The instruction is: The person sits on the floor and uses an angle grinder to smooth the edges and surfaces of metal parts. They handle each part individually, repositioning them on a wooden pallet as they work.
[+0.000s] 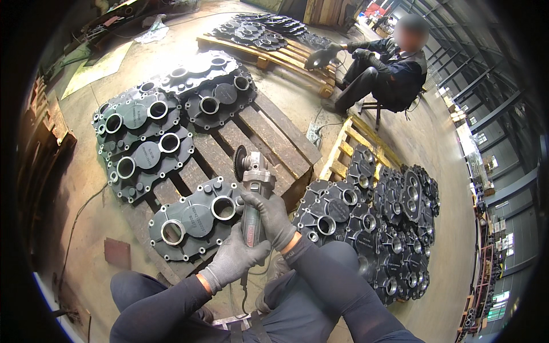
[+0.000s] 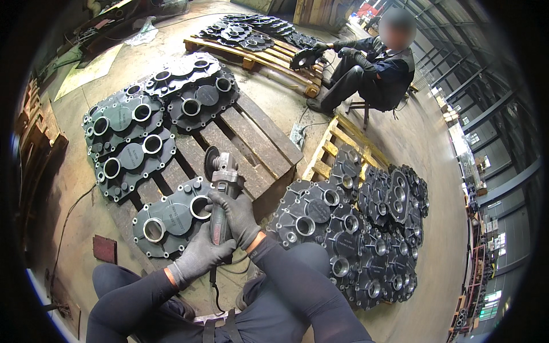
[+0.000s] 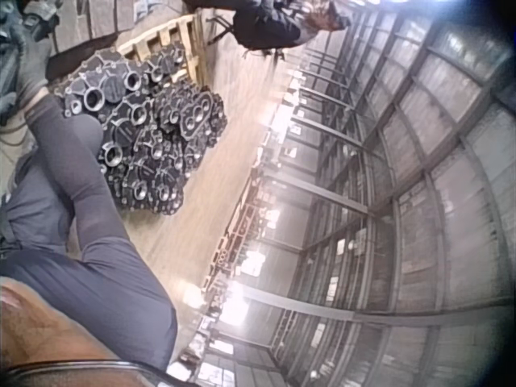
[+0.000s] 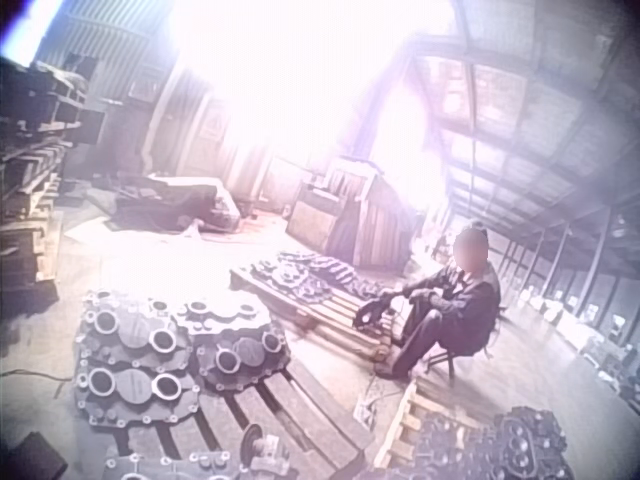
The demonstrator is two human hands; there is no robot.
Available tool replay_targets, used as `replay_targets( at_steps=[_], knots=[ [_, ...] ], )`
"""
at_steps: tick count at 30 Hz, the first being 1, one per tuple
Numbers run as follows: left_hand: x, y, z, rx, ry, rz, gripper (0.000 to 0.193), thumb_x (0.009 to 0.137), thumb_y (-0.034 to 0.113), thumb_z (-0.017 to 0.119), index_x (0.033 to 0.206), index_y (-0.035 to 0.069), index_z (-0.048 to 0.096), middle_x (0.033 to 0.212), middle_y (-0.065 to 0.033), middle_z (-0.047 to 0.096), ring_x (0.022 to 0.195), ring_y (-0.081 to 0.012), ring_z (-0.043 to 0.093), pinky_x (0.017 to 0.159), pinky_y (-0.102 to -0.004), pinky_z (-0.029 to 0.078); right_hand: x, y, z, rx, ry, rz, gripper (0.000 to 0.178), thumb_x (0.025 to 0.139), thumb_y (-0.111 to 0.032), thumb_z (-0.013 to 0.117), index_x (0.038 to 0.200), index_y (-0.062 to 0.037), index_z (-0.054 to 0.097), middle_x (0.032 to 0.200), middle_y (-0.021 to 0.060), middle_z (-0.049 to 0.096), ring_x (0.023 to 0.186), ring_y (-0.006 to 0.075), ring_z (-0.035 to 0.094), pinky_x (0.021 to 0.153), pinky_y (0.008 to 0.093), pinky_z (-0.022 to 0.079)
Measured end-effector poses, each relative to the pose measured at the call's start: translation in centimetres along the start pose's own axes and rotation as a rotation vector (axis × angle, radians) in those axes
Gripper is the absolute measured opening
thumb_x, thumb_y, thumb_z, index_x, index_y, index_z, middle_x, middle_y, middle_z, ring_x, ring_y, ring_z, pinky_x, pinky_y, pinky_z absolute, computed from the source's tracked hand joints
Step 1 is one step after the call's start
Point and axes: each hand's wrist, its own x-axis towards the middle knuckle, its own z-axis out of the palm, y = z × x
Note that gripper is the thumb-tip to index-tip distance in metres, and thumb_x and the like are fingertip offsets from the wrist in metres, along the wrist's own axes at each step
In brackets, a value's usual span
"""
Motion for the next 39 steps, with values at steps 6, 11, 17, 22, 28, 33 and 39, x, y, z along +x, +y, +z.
replay_targets(
  at_steps=[6, 11, 17, 22, 28, 33, 39],
  knots=[
    [0.2, -0.1, 0.1, 0.042, -0.002, -0.021, 0.103, 0.079, 0.059, 0.073, 0.147, -0.010, 0.037, 0.124, -0.0295, 0.066, 0.113, -0.0366, 0.070, 0.100, -0.0423, 0.054, 0.0, 0.1, 0.0, 0.001, 0.011, -0.009, 0.026, 0.093, -0.017, 0.076, 0.105, 0.0040, 0.066, 0.090, 0.0104, 0.072, 0.076, 0.0191, 0.074, 0.067, 0.0311, 0.060],
    [0.2, -0.5, 0.2, 0.001, -0.016, -0.016, 0.104, 0.080, 0.060, 0.073, 0.149, -0.009, 0.034, 0.124, -0.0284, 0.066, 0.113, -0.0358, 0.070, 0.100, -0.0419, 0.054, 0.0, -0.1, 0.0, -0.043, 0.013, 0.018, 0.027, 0.093, -0.017, 0.077, 0.106, 0.0044, 0.065, 0.090, 0.0113, 0.072, 0.075, 0.0196, 0.074, 0.067, 0.0316, 0.060],
    [0.0, -0.3, 0.0, 0.005, -0.019, -0.027, 0.106, 0.080, 0.059, 0.073, 0.150, -0.009, 0.032, 0.123, -0.0289, 0.066, 0.111, -0.0359, 0.071, 0.100, -0.0417, 0.054, -0.3, -0.2, 0.4, -0.042, 0.041, 0.012, 0.029, 0.092, -0.016, 0.078, 0.107, 0.0051, 0.066, 0.091, 0.0129, 0.072, 0.075, 0.0208, 0.074, 0.066, 0.0330, 0.061],
    [-0.1, -0.2, -0.1, 0.030, -0.018, -0.064, 0.096, 0.083, 0.054, 0.076, 0.145, -0.008, 0.038, 0.126, -0.0259, 0.064, 0.115, -0.0316, 0.067, 0.101, -0.0407, 0.053, -0.3, -0.4, 0.5, -0.078, 0.035, 0.008, 0.027, 0.092, -0.016, 0.078, 0.105, 0.0046, 0.065, 0.091, 0.0126, 0.072, 0.075, 0.0209, 0.074, 0.064, 0.0333, 0.060],
    [0.0, -0.5, 0.2, 0.004, -0.013, -0.044, 0.091, 0.084, 0.052, 0.078, 0.141, -0.009, 0.041, 0.127, -0.0245, 0.063, 0.116, -0.0293, 0.066, 0.102, -0.0400, 0.052, -0.5, -0.2, 0.2, -0.115, 0.040, -0.013, 0.033, 0.090, -0.024, 0.081, 0.104, 0.0040, 0.071, 0.089, 0.0112, 0.074, 0.076, 0.0181, 0.073, 0.068, 0.0313, 0.058],
    [0.3, -0.5, 0.6, -0.040, 0.004, 0.025, 0.092, 0.084, 0.052, 0.079, 0.140, -0.010, 0.041, 0.125, -0.0246, 0.064, 0.115, -0.0286, 0.067, 0.101, -0.0390, 0.052, -0.4, -0.5, -0.2, -0.196, 0.064, -0.062, 0.038, 0.089, -0.030, 0.082, 0.103, 0.0043, 0.074, 0.091, 0.0099, 0.076, 0.078, 0.0165, 0.072, 0.072, 0.0305, 0.056],
    [-0.1, -0.2, 0.8, 0.009, 0.037, -0.028, 0.096, 0.085, 0.050, 0.076, 0.147, -0.010, 0.033, 0.121, -0.0288, 0.066, 0.109, -0.0354, 0.071, 0.096, -0.0421, 0.055, 0.7, 0.5, -1.1, -0.062, 0.016, -0.004, 0.039, 0.090, -0.027, 0.083, 0.107, 0.0055, 0.070, 0.099, 0.0119, 0.075, 0.086, 0.0204, 0.074, 0.078, 0.0338, 0.059]
  ],
)
